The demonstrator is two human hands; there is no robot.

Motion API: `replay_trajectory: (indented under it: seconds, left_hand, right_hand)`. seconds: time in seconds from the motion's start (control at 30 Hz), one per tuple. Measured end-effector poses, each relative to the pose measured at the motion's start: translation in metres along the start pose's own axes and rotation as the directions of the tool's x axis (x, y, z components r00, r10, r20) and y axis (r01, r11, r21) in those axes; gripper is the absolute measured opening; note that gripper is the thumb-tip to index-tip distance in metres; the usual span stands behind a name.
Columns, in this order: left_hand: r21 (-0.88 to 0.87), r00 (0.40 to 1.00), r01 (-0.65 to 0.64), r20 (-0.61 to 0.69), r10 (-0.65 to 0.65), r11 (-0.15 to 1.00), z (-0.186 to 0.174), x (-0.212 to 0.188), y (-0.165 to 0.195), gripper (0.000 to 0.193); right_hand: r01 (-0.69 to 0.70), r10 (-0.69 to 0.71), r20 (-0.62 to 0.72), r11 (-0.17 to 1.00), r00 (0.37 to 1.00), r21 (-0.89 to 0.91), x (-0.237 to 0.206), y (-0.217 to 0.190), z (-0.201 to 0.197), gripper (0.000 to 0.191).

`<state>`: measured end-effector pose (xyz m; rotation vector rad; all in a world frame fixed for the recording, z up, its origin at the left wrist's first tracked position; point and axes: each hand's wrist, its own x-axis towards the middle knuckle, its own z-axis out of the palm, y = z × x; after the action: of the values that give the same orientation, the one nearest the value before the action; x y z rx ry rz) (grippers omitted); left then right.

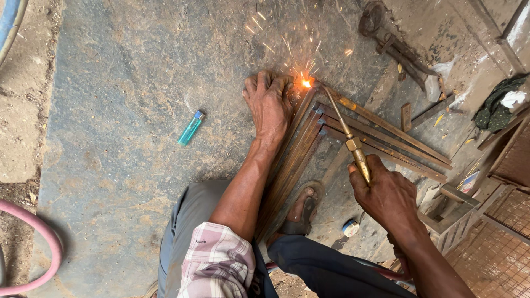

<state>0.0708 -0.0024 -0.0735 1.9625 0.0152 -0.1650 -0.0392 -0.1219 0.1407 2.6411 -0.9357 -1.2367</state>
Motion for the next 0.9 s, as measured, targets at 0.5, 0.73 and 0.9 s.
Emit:
replay_trajectory:
  seconds: [0.5,0.73,0.9]
  left_hand:
    - [-0.119,0.981,-0.1,-0.18,0.077,0.988,-0.033,0.017,0.005,0.02]
    - [-0.186,0.991,-0.114,-0.084,0.1,0.976,-0.048,-0.002,0.066,0.036]
    - [-0.136,0.966,-0.258,-0.043,0.255,0.956,-0.019,-0.025,0.07,0.054]
  right_hand:
    - [0.069,0.012,-0.199,0.915,0.98,0.397,-0.037,0.053,0.011,0.033]
    - [-0.18,0.238,0.126,0.221,0.963,0.958,-0.048,0.084,0.097,0.024]
    - [-0.112,0.088,0.131,-0.191,0.988,0.975,-0.024,0.057,0.147,0.026]
